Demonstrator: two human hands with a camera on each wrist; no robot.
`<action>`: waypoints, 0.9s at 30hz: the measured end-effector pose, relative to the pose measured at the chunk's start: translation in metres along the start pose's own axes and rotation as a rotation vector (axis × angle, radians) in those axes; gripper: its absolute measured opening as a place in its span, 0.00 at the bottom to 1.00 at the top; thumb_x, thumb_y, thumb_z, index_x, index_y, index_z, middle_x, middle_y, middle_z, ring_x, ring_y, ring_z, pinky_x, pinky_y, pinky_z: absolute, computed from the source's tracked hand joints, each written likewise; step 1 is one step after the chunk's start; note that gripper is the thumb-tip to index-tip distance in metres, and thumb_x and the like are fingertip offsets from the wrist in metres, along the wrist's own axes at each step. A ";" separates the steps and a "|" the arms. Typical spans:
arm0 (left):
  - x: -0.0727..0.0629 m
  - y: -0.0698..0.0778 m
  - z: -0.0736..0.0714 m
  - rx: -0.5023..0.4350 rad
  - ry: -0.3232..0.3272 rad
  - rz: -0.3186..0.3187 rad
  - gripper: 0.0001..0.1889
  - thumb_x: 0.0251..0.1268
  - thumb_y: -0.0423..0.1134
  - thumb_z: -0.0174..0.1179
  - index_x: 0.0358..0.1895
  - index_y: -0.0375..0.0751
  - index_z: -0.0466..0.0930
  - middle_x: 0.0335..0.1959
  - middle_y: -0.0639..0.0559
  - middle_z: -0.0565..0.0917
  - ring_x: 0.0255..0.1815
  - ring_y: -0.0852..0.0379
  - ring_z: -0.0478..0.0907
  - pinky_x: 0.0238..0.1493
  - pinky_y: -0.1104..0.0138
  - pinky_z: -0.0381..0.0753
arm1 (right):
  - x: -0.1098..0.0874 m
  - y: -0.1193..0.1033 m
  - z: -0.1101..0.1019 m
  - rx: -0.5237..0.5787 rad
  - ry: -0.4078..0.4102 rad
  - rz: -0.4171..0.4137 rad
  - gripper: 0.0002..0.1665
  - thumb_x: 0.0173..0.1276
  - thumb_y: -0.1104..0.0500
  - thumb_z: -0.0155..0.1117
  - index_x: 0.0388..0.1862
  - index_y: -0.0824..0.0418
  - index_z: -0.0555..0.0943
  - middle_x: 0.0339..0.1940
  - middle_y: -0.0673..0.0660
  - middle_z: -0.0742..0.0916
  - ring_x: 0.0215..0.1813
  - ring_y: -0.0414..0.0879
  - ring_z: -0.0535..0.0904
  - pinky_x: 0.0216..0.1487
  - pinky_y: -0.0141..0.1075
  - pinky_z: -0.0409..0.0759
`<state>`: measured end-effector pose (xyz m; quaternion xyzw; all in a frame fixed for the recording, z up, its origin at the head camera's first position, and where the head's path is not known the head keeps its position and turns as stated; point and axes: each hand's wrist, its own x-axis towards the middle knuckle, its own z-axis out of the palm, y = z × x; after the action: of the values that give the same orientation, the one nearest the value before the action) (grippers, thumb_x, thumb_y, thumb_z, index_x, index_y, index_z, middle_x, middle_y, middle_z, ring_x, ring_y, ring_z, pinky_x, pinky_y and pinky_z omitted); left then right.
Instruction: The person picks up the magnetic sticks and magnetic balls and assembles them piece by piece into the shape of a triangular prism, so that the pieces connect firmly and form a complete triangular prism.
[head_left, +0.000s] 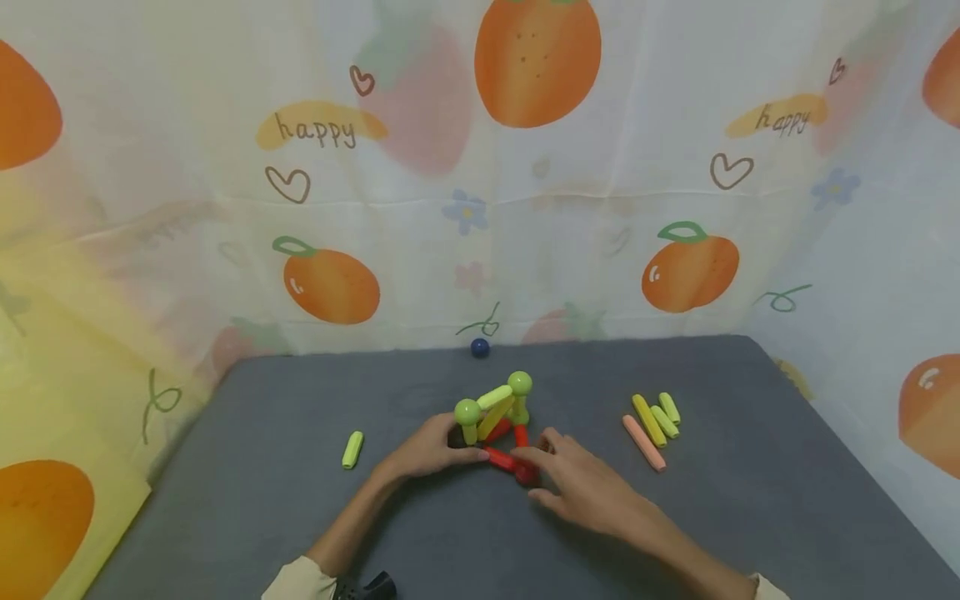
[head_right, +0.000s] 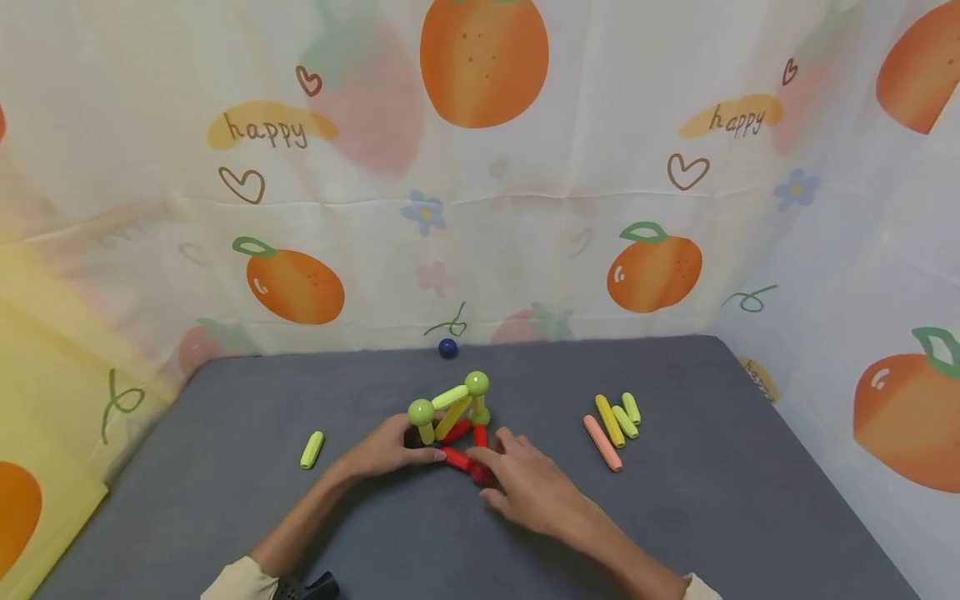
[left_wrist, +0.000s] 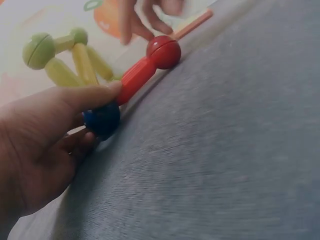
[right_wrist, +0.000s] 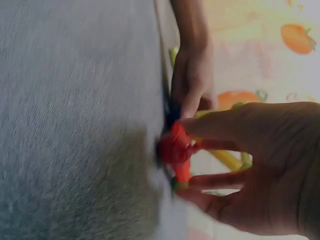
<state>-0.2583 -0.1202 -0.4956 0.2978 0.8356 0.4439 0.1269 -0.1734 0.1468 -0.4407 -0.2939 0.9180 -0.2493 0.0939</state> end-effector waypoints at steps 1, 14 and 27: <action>0.001 -0.002 -0.002 0.005 0.004 -0.005 0.27 0.69 0.47 0.71 0.68 0.42 0.79 0.59 0.47 0.87 0.55 0.56 0.82 0.56 0.64 0.80 | -0.001 -0.001 -0.001 -0.058 -0.007 0.012 0.31 0.69 0.55 0.75 0.69 0.54 0.80 0.52 0.52 0.81 0.43 0.43 0.77 0.39 0.35 0.78; 0.017 -0.007 0.009 0.019 0.201 -0.027 0.11 0.70 0.46 0.70 0.48 0.46 0.84 0.43 0.51 0.84 0.39 0.62 0.77 0.43 0.70 0.77 | 0.012 0.002 -0.005 -0.049 -0.119 0.011 0.32 0.71 0.53 0.73 0.72 0.56 0.77 0.58 0.52 0.85 0.52 0.44 0.84 0.49 0.40 0.84; 0.010 -0.009 0.011 -0.020 0.200 -0.017 0.17 0.67 0.48 0.72 0.56 0.49 0.85 0.48 0.51 0.86 0.49 0.58 0.80 0.54 0.65 0.79 | -0.001 0.048 -0.107 -0.050 0.058 0.127 0.20 0.75 0.55 0.68 0.58 0.65 0.81 0.44 0.60 0.89 0.42 0.48 0.85 0.42 0.44 0.84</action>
<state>-0.2649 -0.1106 -0.5088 0.2435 0.8421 0.4786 0.0495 -0.2300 0.2237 -0.3737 -0.2300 0.9431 -0.2281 0.0755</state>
